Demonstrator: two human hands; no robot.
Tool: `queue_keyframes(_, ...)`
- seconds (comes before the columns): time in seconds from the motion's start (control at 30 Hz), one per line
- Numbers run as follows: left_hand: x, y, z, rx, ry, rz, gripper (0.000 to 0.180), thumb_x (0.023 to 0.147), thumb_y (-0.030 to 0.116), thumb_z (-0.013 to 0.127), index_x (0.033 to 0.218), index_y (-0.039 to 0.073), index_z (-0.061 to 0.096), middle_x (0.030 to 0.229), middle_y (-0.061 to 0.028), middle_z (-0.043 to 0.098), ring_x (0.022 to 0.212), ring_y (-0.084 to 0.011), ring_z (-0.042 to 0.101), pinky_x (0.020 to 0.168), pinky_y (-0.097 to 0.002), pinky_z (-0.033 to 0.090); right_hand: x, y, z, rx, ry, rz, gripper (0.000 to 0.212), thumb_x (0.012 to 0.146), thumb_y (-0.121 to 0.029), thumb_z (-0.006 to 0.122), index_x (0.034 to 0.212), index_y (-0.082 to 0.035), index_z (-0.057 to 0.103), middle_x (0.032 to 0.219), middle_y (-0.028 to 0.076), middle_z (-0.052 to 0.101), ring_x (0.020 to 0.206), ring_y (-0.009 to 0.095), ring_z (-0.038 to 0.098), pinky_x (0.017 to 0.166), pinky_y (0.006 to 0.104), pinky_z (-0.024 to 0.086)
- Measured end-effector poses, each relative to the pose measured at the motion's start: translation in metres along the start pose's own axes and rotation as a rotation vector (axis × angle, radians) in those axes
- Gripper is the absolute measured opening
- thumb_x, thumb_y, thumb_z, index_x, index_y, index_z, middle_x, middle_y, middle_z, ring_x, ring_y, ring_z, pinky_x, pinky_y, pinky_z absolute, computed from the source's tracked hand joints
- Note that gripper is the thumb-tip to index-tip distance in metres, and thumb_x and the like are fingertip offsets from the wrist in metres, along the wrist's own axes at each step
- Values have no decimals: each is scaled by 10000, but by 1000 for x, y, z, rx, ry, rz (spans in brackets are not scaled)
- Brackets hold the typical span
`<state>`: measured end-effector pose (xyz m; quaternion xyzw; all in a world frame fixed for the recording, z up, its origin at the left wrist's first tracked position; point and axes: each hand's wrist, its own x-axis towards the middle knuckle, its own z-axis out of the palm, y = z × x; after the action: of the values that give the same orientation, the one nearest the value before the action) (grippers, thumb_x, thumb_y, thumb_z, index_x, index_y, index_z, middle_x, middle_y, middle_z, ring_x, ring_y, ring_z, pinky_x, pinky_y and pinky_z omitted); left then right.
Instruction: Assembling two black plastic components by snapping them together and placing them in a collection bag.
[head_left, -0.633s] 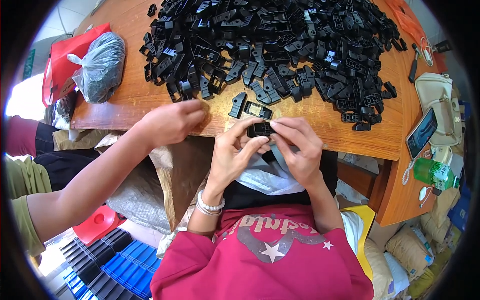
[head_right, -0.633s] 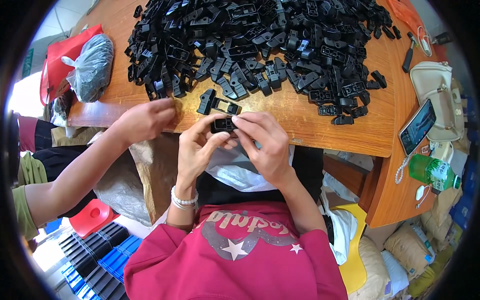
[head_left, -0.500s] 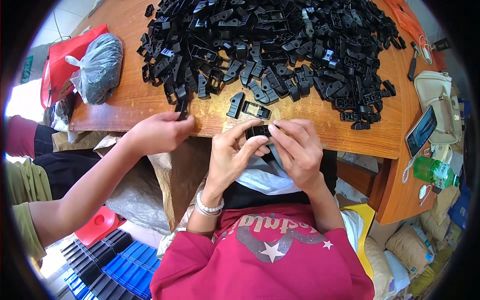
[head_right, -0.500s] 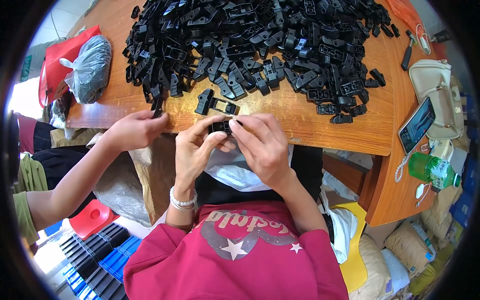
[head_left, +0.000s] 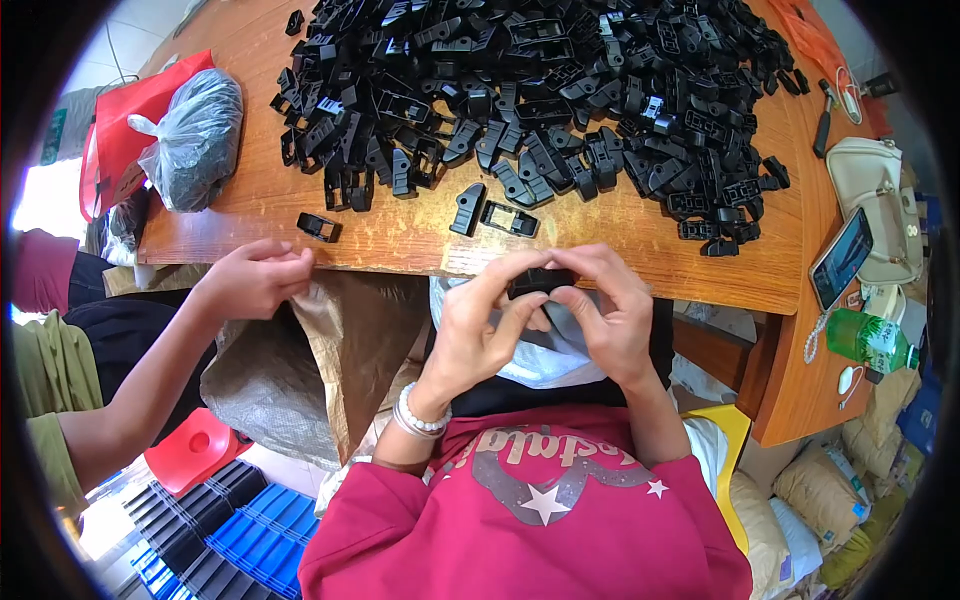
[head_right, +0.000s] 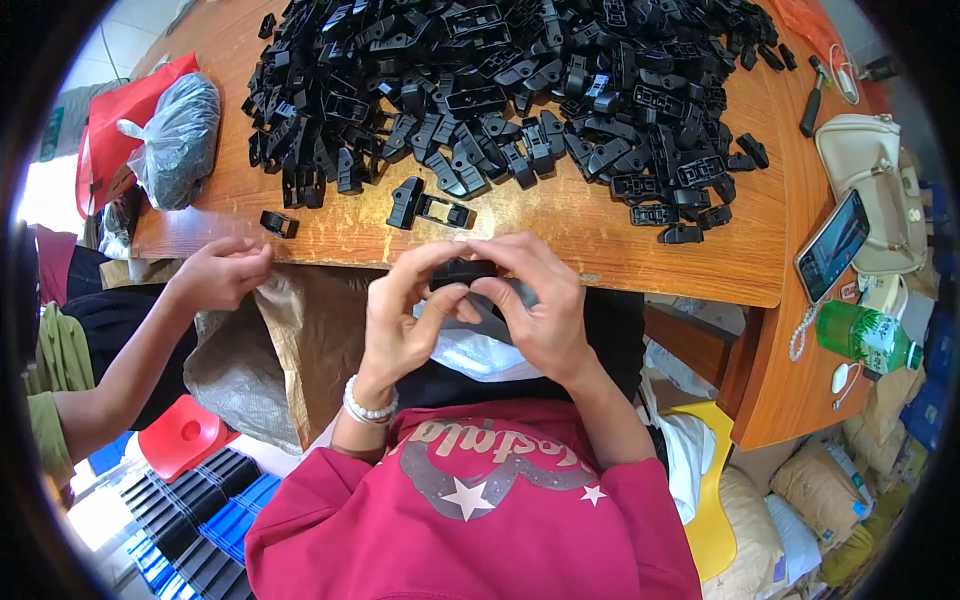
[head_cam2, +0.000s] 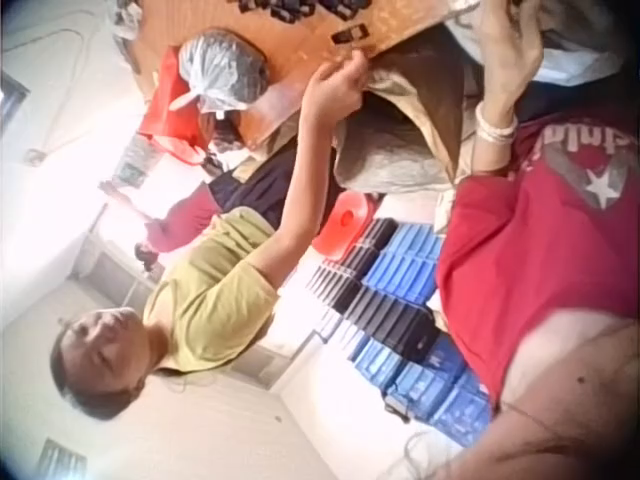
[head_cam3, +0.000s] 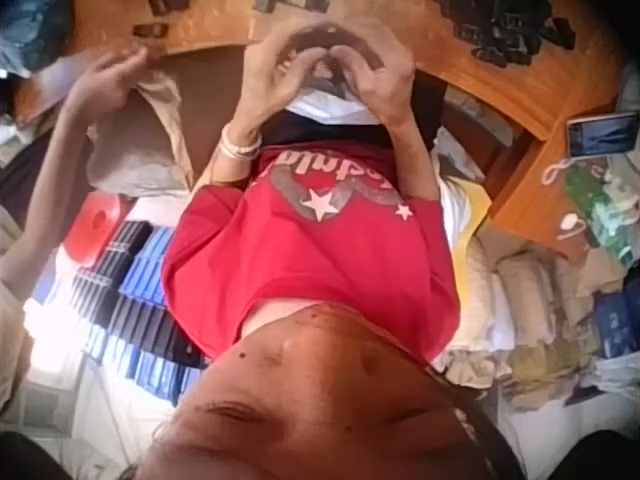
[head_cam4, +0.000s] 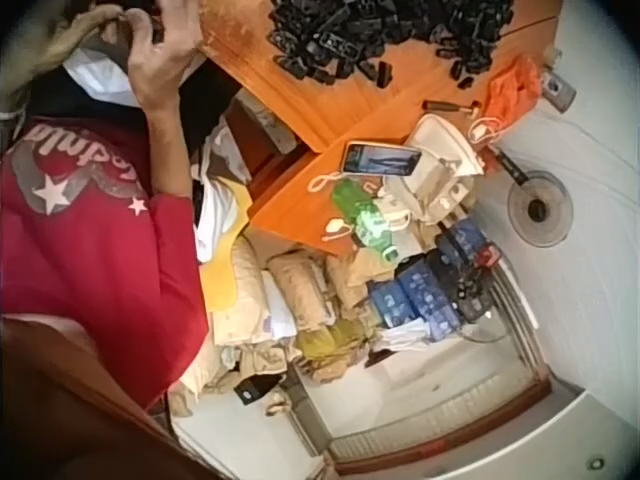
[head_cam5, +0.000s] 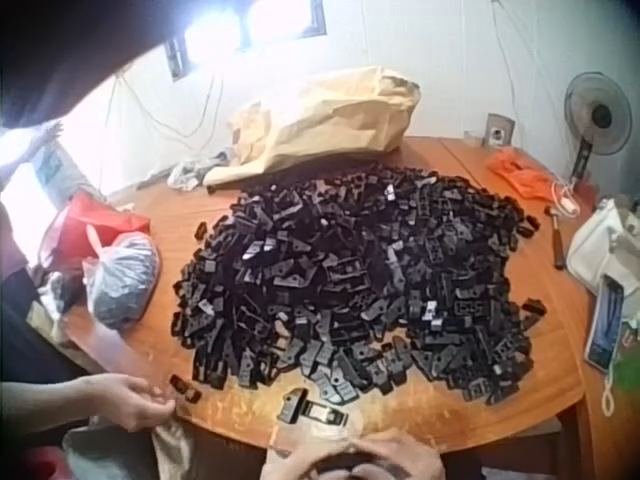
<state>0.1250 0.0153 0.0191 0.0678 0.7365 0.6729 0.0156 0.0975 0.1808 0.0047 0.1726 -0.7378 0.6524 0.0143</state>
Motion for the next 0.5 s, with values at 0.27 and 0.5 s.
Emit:
queue_keyframes(0.27,18,-25,-12,601,177,324,280,822,34,684,1090,27,606,781,-112,602,611,-252,594,523,-326,463,-16,-3,-22,-333,-25,-80,217,758,36,696,971,-7,696,957,122,644,877,272,634,730,335,515)
queue_keyframes(0.5,37,-20,-12,1019,104,334,176,789,59,683,951,46,618,798,-93,511,660,-247,572,531,-357,446,23,21,-77,-1119,406,-164,336,802,4,671,1132,-59,664,1103,104,582,864,245,548,775,368,433)
